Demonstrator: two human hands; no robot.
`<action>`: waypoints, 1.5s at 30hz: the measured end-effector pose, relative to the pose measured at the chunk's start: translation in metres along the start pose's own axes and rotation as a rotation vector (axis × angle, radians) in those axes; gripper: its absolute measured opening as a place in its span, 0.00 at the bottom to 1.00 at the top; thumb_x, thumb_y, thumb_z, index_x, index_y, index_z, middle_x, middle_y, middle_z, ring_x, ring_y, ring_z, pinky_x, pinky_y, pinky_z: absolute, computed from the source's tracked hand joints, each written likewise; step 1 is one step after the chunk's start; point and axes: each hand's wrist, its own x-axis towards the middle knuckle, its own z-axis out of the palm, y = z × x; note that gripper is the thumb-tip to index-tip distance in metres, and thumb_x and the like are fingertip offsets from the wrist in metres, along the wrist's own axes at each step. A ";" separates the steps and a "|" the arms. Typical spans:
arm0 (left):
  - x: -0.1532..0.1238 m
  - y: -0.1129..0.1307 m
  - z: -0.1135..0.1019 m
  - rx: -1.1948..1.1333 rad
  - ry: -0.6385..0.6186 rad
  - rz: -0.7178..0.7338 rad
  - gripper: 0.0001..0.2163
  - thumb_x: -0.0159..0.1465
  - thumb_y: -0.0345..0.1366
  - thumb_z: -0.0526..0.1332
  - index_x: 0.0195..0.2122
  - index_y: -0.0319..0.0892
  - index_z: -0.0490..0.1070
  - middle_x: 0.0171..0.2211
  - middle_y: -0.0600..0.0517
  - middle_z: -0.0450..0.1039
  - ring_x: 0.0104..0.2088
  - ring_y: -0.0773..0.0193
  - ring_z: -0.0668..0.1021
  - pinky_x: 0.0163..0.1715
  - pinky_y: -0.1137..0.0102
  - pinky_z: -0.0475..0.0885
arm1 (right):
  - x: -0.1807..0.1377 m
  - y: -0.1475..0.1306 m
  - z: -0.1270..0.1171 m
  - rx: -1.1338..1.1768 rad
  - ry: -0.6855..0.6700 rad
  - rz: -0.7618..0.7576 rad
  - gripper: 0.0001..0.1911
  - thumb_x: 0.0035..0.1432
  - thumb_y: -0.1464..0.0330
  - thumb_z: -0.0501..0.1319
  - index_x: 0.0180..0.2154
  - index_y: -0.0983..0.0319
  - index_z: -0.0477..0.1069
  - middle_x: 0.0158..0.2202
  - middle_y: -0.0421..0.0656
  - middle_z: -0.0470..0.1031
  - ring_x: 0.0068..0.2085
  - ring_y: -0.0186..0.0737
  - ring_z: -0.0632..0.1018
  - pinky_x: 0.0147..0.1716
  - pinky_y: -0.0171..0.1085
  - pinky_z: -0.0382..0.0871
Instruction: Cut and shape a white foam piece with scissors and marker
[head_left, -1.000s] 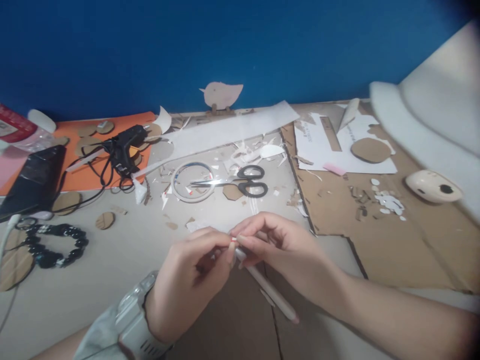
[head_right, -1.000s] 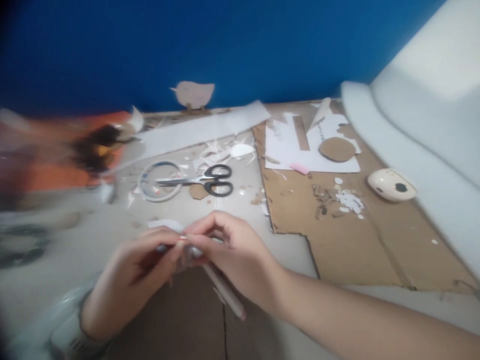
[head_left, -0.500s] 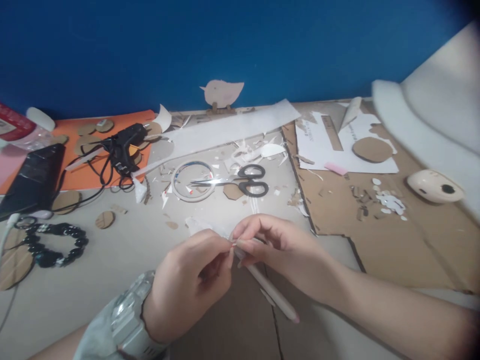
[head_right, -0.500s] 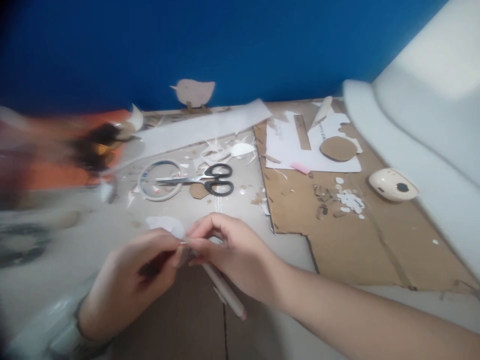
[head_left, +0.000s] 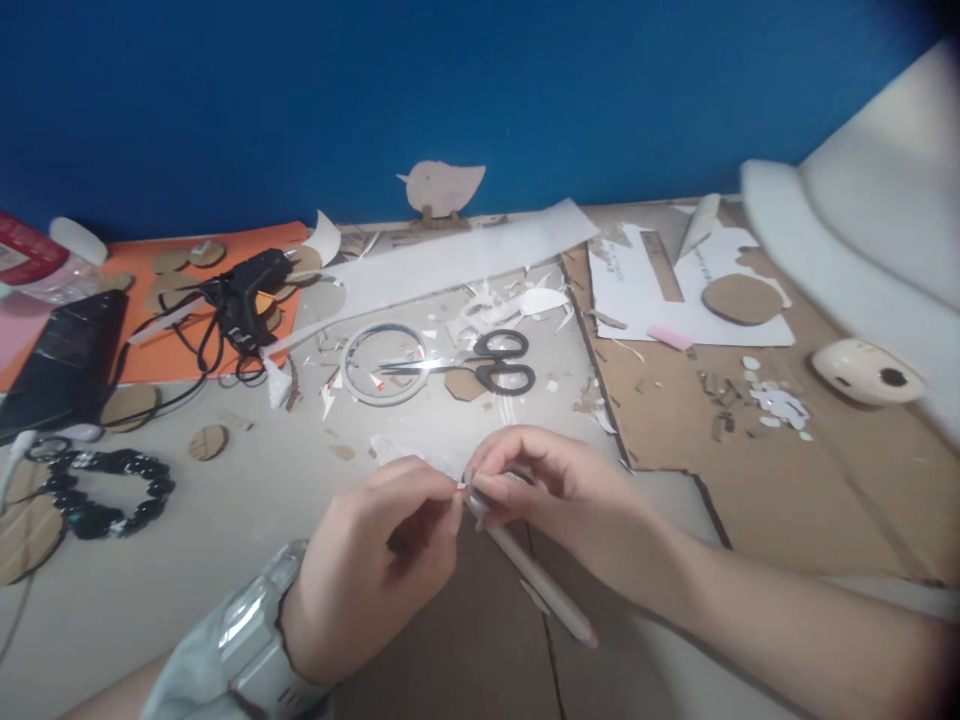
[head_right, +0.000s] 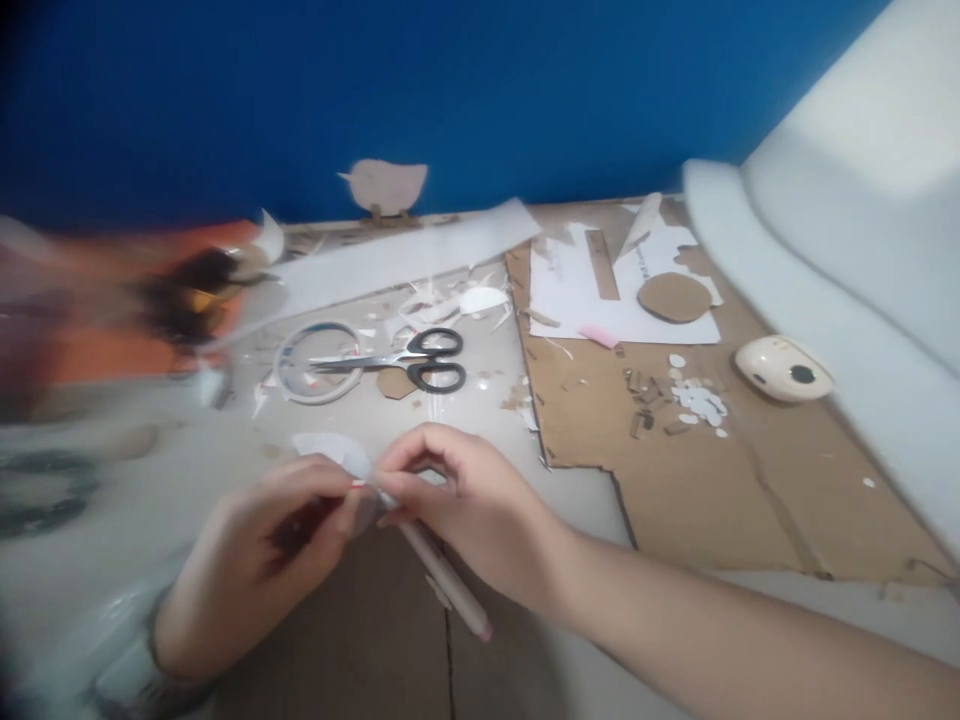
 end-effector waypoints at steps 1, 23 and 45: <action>0.000 0.000 0.000 -0.004 0.001 -0.002 0.06 0.62 0.28 0.54 0.30 0.41 0.68 0.25 0.55 0.67 0.25 0.70 0.69 0.24 0.77 0.64 | -0.001 0.000 0.000 -0.057 0.010 -0.030 0.06 0.59 0.65 0.62 0.34 0.60 0.69 0.35 0.39 0.72 0.33 0.33 0.75 0.33 0.32 0.70; 0.002 0.002 0.002 0.038 -0.011 -0.001 0.06 0.61 0.27 0.54 0.30 0.41 0.69 0.23 0.56 0.67 0.23 0.70 0.69 0.23 0.76 0.64 | -0.009 -0.002 0.001 -0.906 0.009 -0.496 0.08 0.66 0.71 0.52 0.38 0.60 0.70 0.38 0.42 0.73 0.39 0.38 0.74 0.40 0.36 0.67; 0.003 0.001 0.003 0.052 -0.031 -0.013 0.06 0.62 0.28 0.54 0.30 0.40 0.69 0.23 0.56 0.66 0.24 0.70 0.69 0.24 0.75 0.64 | -0.008 -0.001 0.002 -0.938 -0.024 -0.451 0.09 0.65 0.73 0.51 0.38 0.63 0.70 0.38 0.43 0.71 0.39 0.36 0.73 0.40 0.35 0.66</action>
